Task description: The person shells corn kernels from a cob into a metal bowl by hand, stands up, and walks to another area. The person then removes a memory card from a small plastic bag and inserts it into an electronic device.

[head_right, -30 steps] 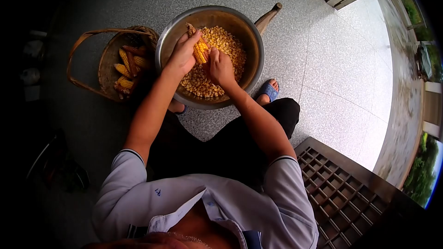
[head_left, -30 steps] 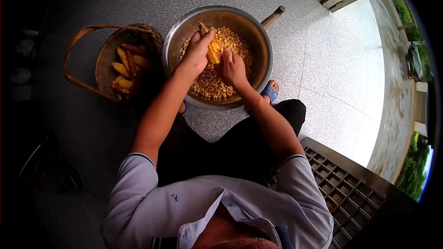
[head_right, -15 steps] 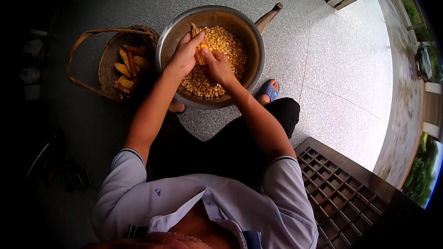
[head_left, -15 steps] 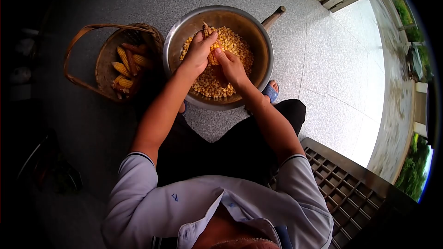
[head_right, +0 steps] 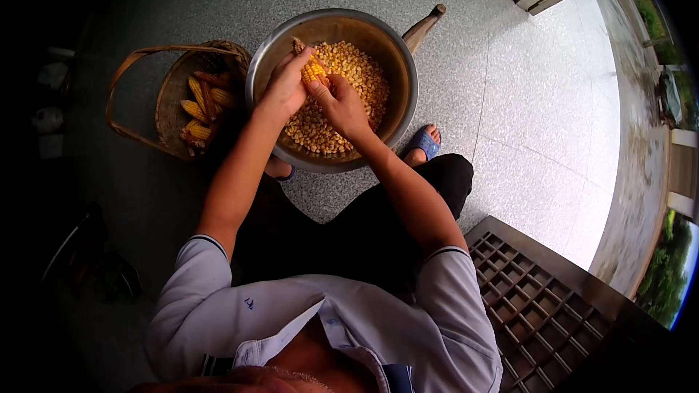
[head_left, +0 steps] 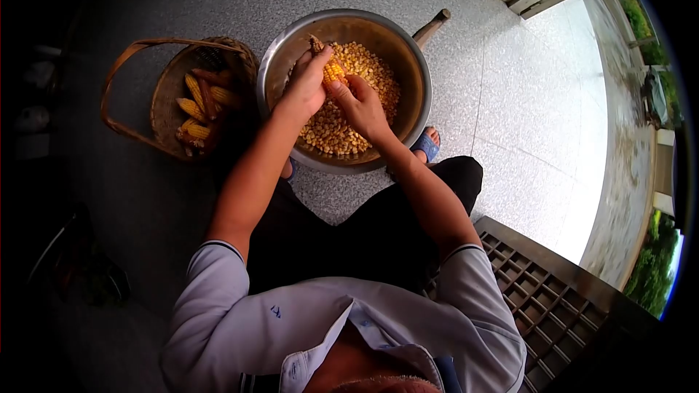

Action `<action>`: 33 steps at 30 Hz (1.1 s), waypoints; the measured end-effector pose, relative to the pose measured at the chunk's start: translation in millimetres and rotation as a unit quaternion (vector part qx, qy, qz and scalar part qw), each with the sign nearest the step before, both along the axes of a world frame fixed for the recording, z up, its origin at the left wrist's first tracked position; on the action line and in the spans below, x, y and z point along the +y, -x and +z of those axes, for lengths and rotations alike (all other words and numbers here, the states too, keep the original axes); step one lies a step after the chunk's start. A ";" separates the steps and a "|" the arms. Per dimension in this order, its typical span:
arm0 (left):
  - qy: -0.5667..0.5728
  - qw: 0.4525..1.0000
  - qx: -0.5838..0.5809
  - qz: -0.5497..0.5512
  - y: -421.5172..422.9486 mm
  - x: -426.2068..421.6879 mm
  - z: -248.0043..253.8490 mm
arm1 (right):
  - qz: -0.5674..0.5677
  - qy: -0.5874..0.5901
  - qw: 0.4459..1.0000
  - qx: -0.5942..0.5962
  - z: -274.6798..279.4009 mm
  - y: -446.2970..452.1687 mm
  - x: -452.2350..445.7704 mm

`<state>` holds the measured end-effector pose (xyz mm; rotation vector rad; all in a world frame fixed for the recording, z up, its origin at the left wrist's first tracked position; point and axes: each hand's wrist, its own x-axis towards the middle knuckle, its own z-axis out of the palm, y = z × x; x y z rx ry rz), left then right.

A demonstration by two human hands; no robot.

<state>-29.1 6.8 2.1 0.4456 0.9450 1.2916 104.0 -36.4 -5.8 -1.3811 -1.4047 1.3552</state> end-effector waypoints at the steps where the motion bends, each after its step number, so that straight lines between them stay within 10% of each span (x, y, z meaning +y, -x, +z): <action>1: 0.001 1.000 0.000 -0.001 -0.5 -0.1 -0.4 | -0.001 -0.017 1.000 -0.008 -4.2 0.0 0.6; 8: -0.028 1.000 0.005 0.001 -0.3 1.8 -16.0 | 0.032 -0.016 0.999 0.001 -4.8 -6.2 1.0; 10: -0.035 0.999 -0.001 -0.011 -0.8 1.3 -15.3 | -0.036 -0.407 0.872 -0.269 -31.3 -5.5 7.0; 11: -0.040 0.999 -0.005 -0.013 -3.0 -1.1 -10.1 | -0.036 -0.407 0.872 -0.269 -36.2 -7.6 7.4; 14: -0.045 0.999 -0.006 -0.016 -4.1 -1.0 -6.7 | -0.034 -0.366 0.908 -0.200 -22.6 -10.4 5.6; 16: -0.044 0.999 -0.004 -0.014 -3.0 0.4 -8.1 | -0.058 0.080 0.986 0.136 -6.8 -7.6 4.1; 27: -0.037 0.998 0.022 -0.036 -11.1 -5.6 -7.5 | -0.007 0.074 0.996 0.058 -12.9 -7.6 3.7; 30: -0.045 0.998 0.022 -0.045 -12.5 -7.6 -5.6 | -0.024 -0.203 0.975 -0.091 -21.9 -12.5 4.5; 33: -0.036 0.998 0.019 -0.043 -12.1 -5.9 -2.6 | -0.054 0.132 0.986 0.083 6.7 -10.6 1.1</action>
